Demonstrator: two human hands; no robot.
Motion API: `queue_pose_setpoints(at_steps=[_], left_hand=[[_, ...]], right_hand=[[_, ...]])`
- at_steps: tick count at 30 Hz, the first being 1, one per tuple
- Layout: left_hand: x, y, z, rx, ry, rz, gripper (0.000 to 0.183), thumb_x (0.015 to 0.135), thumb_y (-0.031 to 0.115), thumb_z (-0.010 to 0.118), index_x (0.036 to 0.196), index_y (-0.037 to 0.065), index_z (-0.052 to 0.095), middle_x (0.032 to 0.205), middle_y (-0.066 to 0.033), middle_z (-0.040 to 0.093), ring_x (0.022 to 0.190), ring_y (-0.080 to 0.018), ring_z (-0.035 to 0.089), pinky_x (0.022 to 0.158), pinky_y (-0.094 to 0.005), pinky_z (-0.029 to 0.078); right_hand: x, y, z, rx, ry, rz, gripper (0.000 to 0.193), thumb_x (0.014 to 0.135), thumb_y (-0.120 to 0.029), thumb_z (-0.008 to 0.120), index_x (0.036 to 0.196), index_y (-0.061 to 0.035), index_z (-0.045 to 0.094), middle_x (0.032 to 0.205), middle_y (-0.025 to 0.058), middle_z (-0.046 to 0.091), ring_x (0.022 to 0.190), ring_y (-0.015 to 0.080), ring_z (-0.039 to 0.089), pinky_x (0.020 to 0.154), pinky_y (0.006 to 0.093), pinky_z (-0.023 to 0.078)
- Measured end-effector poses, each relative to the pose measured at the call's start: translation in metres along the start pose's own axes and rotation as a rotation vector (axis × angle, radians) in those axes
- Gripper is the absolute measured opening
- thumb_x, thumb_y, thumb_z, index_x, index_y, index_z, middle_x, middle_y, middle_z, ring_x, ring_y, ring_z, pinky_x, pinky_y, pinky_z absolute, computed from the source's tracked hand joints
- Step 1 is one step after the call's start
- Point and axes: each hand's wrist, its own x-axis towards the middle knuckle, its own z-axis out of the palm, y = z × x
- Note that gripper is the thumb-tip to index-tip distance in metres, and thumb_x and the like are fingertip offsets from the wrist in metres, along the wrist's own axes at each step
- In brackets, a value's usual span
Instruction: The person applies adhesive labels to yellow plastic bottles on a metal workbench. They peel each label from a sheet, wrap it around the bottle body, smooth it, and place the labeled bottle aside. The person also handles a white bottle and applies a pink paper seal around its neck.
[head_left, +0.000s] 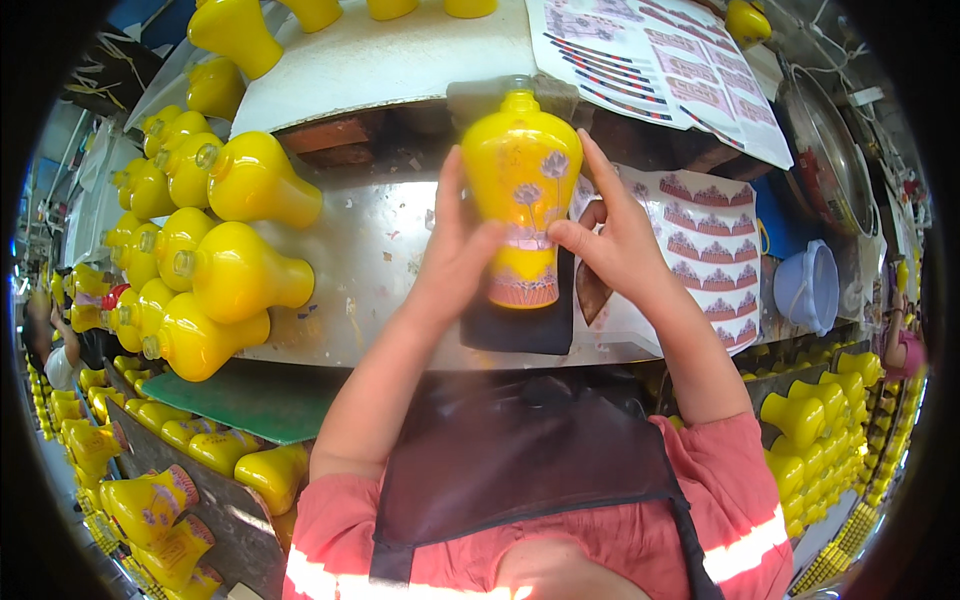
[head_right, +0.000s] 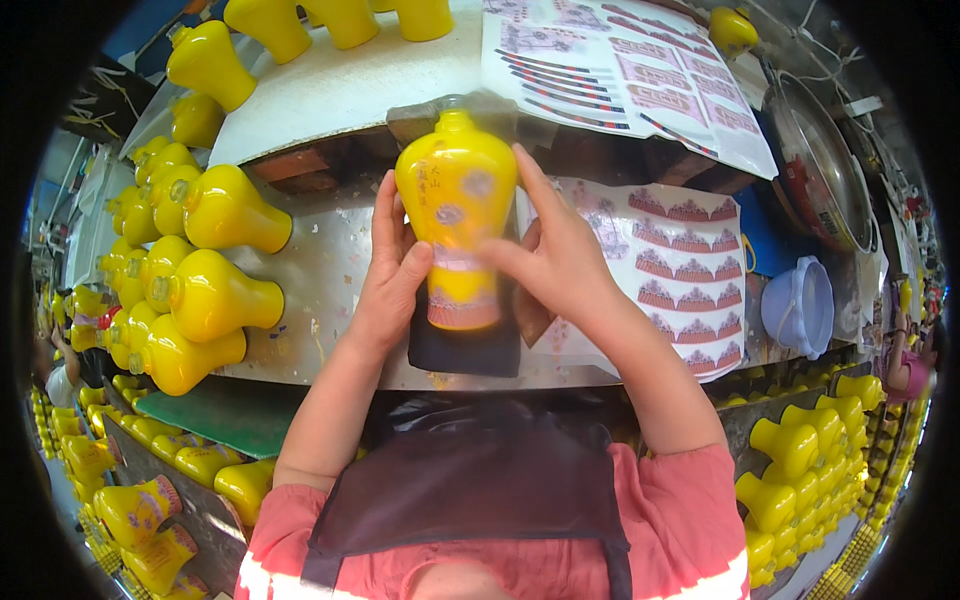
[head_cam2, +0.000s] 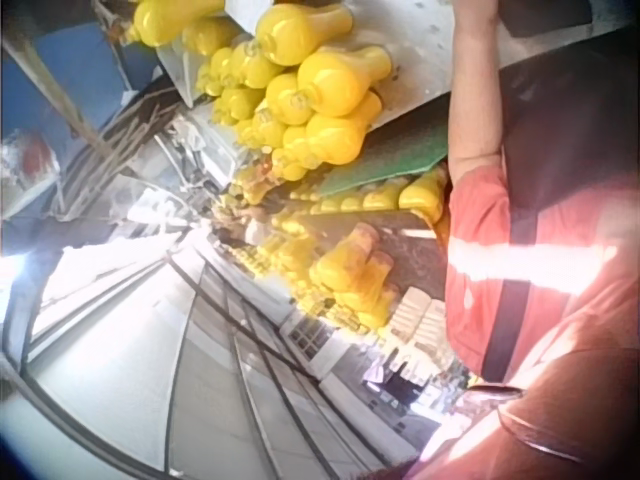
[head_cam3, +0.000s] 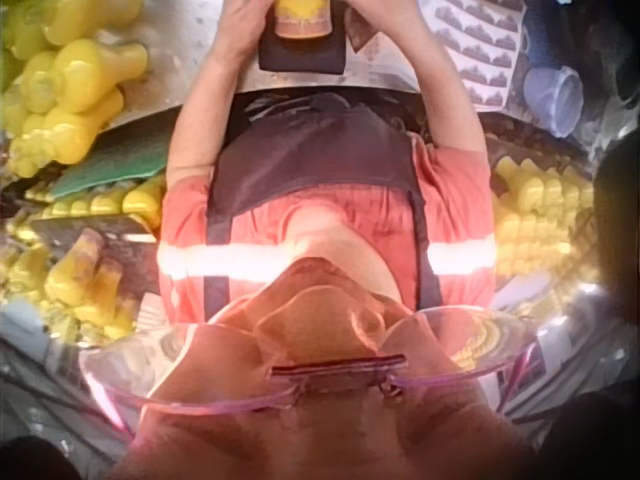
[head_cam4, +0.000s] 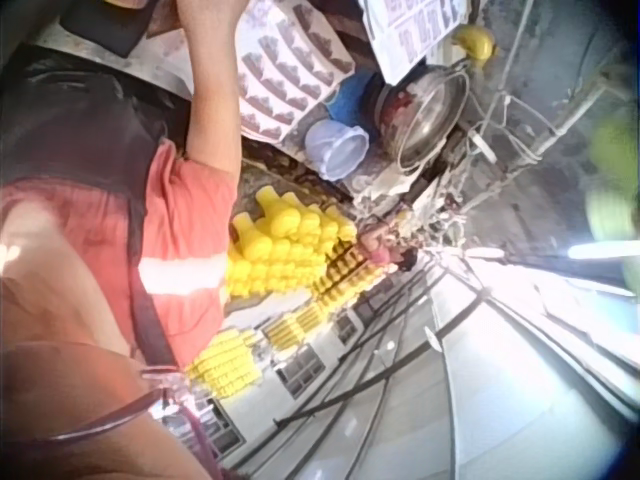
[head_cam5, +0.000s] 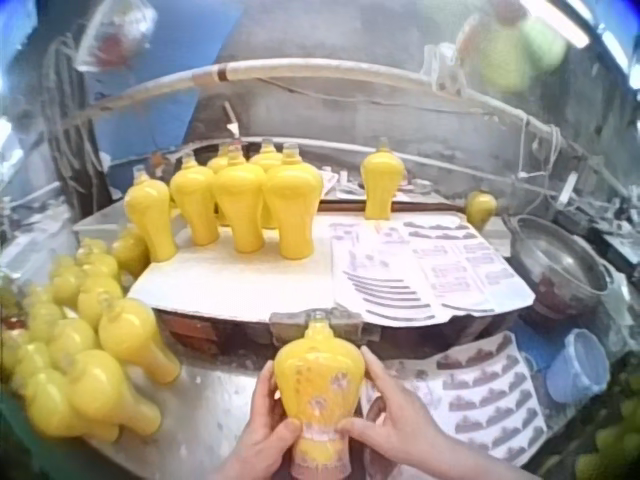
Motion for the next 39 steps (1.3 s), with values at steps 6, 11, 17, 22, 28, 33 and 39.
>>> queue_pose_setpoints(at_steps=[6, 11, 17, 22, 28, 33, 39], left_hand=[[0.003, 0.009, 0.004, -0.114, -0.018, -0.037, 0.093, 0.100, 0.028, 0.060, 0.165, 0.005, -0.002, 0.169, -0.0177, 0.016, 0.156, -0.0290, 0.019, 0.125, -0.0412, 0.020], [0.002, 0.011, 0.004, -0.054, -0.031, -0.090, 0.092, 0.099, 0.023, 0.058, 0.164, 0.004, -0.004, 0.168, -0.0196, 0.016, 0.155, -0.0290, 0.020, 0.125, -0.0397, 0.020], [0.003, 0.004, 0.002, 0.078, -0.036, -0.022, 0.093, 0.098, 0.017, 0.059, 0.164, 0.003, -0.005, 0.168, -0.0198, 0.016, 0.156, -0.0292, 0.018, 0.125, -0.0398, 0.019], [0.002, 0.003, 0.002, 0.038, -0.033, -0.021, 0.096, 0.095, 0.012, 0.061, 0.164, 0.003, -0.004, 0.168, -0.0192, 0.016, 0.156, -0.0292, 0.017, 0.126, -0.0400, 0.018], [0.001, 0.001, 0.001, -0.011, -0.029, -0.029, 0.098, 0.093, 0.012, 0.064, 0.164, 0.004, -0.003, 0.167, -0.0184, 0.016, 0.156, -0.0288, 0.017, 0.126, -0.0411, 0.017], [0.003, -0.001, 0.000, -0.089, -0.029, -0.015, 0.098, 0.092, 0.011, 0.065, 0.165, 0.006, 0.000, 0.167, -0.0173, 0.019, 0.155, -0.0288, 0.019, 0.126, -0.0421, 0.018], [0.003, 0.003, -0.003, -0.145, -0.059, -0.020, 0.095, 0.093, 0.010, 0.064, 0.165, 0.009, 0.002, 0.166, -0.0164, 0.022, 0.154, -0.0294, 0.024, 0.125, -0.0440, 0.021]], right_hand=[[0.004, 0.005, -0.008, 0.106, -0.064, 0.057, 0.091, 0.085, -0.015, 0.073, 0.164, -0.0142, 0.028, 0.147, 0.0152, 0.056, 0.075, 0.0099, 0.059, 0.073, 0.0266, 0.053], [-0.003, 0.000, 0.009, -0.088, 0.046, -0.036, 0.095, 0.086, -0.036, 0.076, 0.163, -0.0112, 0.027, 0.122, 0.0238, 0.063, 0.074, 0.0239, 0.065, 0.074, 0.0362, 0.054], [0.001, 0.004, 0.012, -0.066, 0.067, -0.014, 0.100, 0.084, -0.039, 0.079, 0.164, -0.0127, 0.025, 0.124, 0.0253, 0.063, 0.076, 0.0267, 0.067, 0.075, 0.0382, 0.054], [0.002, 0.009, 0.008, -0.042, 0.049, -0.028, 0.099, 0.083, -0.036, 0.080, 0.164, -0.0141, 0.026, 0.125, 0.0239, 0.063, 0.076, 0.0257, 0.065, 0.074, 0.0374, 0.054], [0.004, 0.011, 0.007, -0.036, 0.033, -0.043, 0.099, 0.082, -0.032, 0.080, 0.164, -0.0143, 0.026, 0.126, 0.0225, 0.063, 0.075, 0.0246, 0.065, 0.074, 0.0368, 0.053], [0.004, 0.011, 0.006, -0.038, 0.030, -0.049, 0.100, 0.082, -0.031, 0.080, 0.164, -0.0134, 0.026, 0.128, 0.0230, 0.062, 0.075, 0.0244, 0.065, 0.075, 0.0365, 0.054], [0.004, 0.010, 0.006, -0.019, 0.022, -0.044, 0.101, 0.081, -0.031, 0.081, 0.164, -0.0124, 0.025, 0.131, 0.0238, 0.061, 0.075, 0.0237, 0.066, 0.075, 0.0359, 0.054]])
